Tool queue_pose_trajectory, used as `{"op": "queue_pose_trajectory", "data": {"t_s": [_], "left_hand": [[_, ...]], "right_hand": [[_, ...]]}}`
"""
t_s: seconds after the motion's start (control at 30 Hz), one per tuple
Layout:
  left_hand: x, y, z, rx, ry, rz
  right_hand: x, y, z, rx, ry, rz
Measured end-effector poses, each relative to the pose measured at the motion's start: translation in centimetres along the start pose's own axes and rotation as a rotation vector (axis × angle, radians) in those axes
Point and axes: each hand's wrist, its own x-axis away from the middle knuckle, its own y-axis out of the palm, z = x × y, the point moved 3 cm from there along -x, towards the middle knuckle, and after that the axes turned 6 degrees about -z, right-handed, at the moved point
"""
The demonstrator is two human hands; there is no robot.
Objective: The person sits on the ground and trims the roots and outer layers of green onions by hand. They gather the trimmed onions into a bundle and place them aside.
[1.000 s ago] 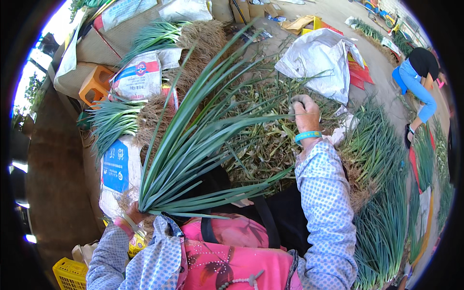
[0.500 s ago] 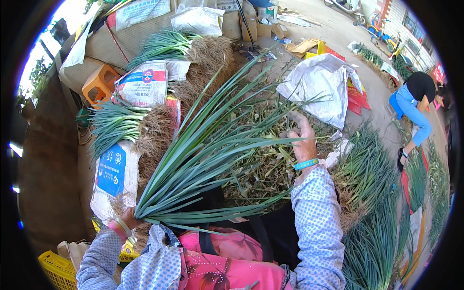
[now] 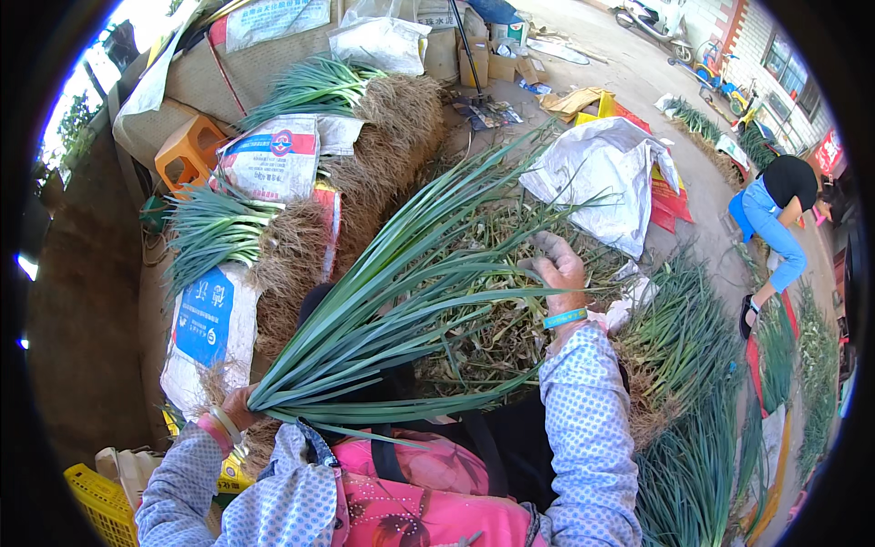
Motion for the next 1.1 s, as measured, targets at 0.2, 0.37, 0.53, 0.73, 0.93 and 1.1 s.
{"op": "queue_pose_trajectory", "data": {"t_s": [0.2, 0.37, 0.53, 0.73, 0.93, 1.1], "left_hand": [[0.3, -0.3, 1.8, -0.147, -0.032, 0.012], [-0.2, -0.2, 0.8, -0.168, 0.000, 0.025], [0.1, -0.3, 1.8, -0.313, -0.077, 0.029], [-0.1, -0.3, 1.9, -0.260, -0.084, -0.007], [-0.1, -0.5, 1.2, -0.222, -0.042, 0.021], [0.4, -0.4, -2.6, -0.235, -0.065, 0.052]], "right_hand": [[0.3, 1.5, -1.1, -0.036, -0.051, -0.050], [0.0, 0.8, -0.4, -0.066, -0.031, -0.088], [0.8, 0.9, -1.3, 0.734, -0.386, 0.006], [0.8, 0.5, 0.3, 1.009, -0.357, -0.037], [0.1, -0.1, 1.2, 0.849, -0.257, 0.034], [-1.3, -2.9, 1.7, 0.706, -0.170, 0.286]]}}
